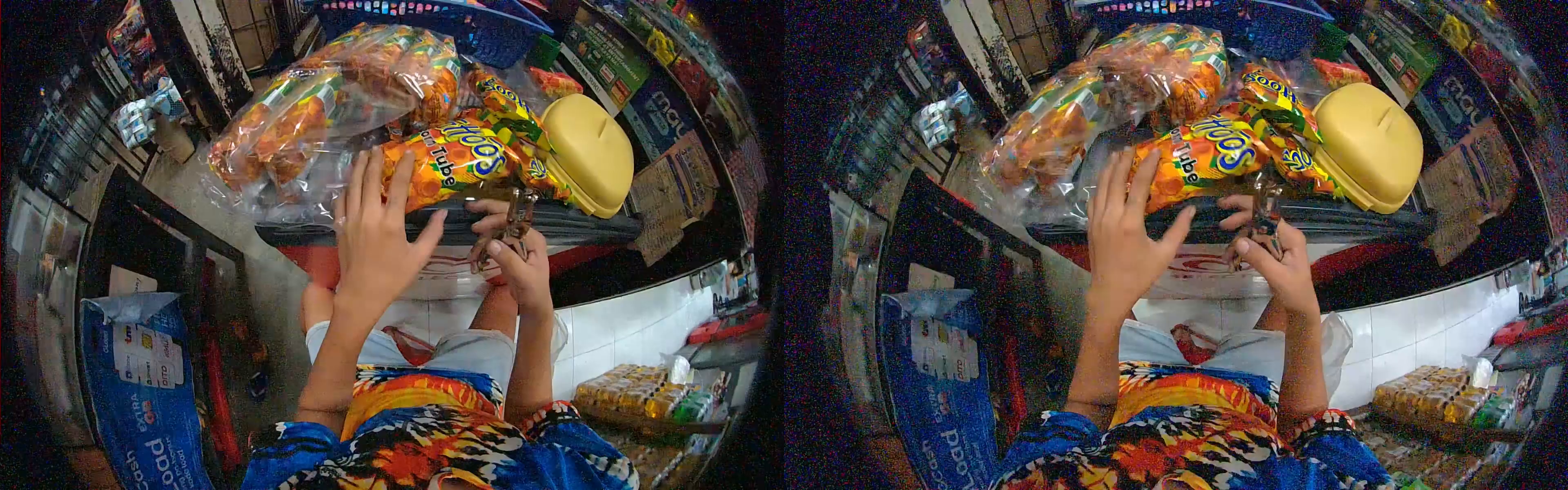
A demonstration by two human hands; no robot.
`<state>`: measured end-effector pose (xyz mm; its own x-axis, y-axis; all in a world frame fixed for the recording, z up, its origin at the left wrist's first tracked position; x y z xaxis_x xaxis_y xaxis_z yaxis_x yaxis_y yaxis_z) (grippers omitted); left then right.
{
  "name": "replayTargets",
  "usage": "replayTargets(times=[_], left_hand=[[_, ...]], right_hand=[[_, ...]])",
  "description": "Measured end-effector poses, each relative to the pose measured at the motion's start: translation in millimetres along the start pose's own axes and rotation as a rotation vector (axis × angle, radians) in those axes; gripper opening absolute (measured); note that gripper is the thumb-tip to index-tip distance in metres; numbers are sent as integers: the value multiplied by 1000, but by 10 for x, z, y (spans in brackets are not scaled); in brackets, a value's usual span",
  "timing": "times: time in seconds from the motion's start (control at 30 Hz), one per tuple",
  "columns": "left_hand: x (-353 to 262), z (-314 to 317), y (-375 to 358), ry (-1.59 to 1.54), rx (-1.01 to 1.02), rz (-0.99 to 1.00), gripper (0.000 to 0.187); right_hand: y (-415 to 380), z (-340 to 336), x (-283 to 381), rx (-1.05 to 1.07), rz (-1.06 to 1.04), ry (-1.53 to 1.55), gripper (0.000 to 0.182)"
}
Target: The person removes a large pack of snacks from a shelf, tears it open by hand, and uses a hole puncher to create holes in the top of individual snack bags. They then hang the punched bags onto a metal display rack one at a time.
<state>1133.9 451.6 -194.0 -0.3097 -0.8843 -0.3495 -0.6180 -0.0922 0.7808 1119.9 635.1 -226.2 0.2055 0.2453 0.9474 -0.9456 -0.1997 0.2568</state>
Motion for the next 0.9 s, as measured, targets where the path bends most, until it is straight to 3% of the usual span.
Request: replayTargets(times=[0.1,0.17,0.3,0.37,0.43,0.47,0.6,0.8,0.9], left_hand=[[24,1,52,7,18,37,55],[98,-46,102,-33,5,-61,43],[-65,-228,42,-43,-223,82,39],[-237,-278,3,-57,-197,101,40],[-446,-236,-111,79,-37,244,44],[-504,-217,-179,81,-40,243,44],[-641,-98,-432,0,-56,188,47],[-572,-170,-587,-120,4,187,43],[-370,-335,-743,-362,-129,42,52]], right_hand=[[-145,4,-95,-21,71,-22,22],[-231,27,-198,-8,121,-57,22],[-341,106,-242,-62,75,-90,26],[-357,126,-176,-190,-1,30,32],[-331,133,-155,-310,-4,125,36],[-306,106,-149,-427,-13,220,41],[-226,134,-103,-528,-57,198,50],[-214,157,-131,-551,29,180,43],[-280,109,-184,-619,23,231,38]])
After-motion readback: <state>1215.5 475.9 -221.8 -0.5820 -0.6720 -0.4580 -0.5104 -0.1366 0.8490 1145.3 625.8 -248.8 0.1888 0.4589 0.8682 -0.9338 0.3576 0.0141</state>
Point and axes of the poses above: each hand's wrist, its own y-axis towards the middle knuckle, its own z-axis out of the palm, x = y × z, the point moved 5 cm from there along y, towards the middle knuckle, and after that the axes turned 8 degrees about -x, right-handed, at the moved point
